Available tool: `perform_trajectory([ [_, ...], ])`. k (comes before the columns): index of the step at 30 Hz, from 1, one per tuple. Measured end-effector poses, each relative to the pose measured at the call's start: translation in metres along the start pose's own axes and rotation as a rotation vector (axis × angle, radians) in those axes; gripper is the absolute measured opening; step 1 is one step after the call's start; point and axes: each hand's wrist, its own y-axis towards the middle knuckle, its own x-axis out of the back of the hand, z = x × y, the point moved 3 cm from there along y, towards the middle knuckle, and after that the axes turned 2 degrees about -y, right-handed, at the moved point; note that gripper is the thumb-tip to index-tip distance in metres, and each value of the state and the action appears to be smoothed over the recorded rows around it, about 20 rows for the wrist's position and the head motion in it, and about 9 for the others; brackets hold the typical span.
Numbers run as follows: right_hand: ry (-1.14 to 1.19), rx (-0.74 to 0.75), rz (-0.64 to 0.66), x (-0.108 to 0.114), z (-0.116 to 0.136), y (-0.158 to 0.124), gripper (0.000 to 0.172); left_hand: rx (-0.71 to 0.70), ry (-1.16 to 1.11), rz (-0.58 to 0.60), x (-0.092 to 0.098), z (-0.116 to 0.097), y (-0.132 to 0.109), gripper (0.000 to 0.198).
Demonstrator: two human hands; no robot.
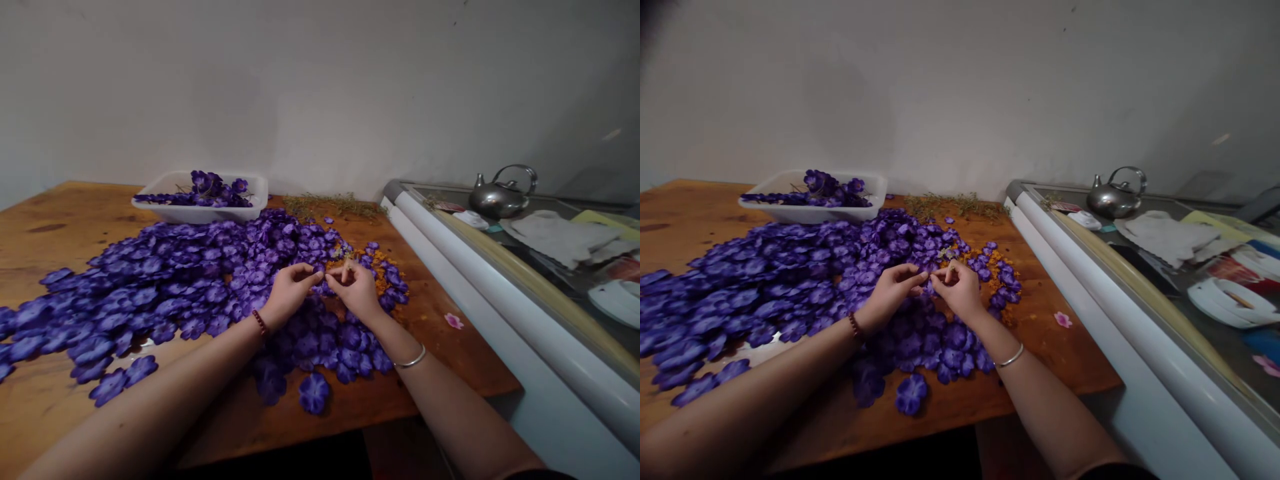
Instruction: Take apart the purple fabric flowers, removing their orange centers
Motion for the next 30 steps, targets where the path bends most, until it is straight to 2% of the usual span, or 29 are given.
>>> perform_trajectory([
  [5,-0.156,0.111,-0.052,0.002,0.003,-0.002,0.030,-0.031,0.043,0.013,0.000,0.003,0.000,0.031],
  [8,-0.109,0.060,-0.067,0.003,0.000,-0.001,0.030,-0.023,0.041,0.023,0.000,0.003,0.000,0.033],
  [12,0.073,-0.069,-0.074,0.004,-0.003,0.003,0.037,0.005,0.031,0.010,0.000,0.003,0.000,0.034],
  [15,0.147,-0.099,-0.050,0.003,-0.003,0.004,0.039,0.013,0.024,0.000,0.000,0.002,0.000,0.034],
  [20,0.146,-0.101,-0.024,-0.001,-0.002,0.001,0.036,-0.022,0.044,-0.005,0.001,0.002,0.001,0.036],
  [26,0.009,-0.038,-0.063,0.001,-0.001,0.000,0.033,-0.053,0.083,0.019,0.000,0.001,-0.001,0.037],
  [30,0.084,-0.110,-0.071,0.003,-0.007,0.004,0.034,-0.073,0.080,0.007,0.001,0.000,0.001,0.035],
])
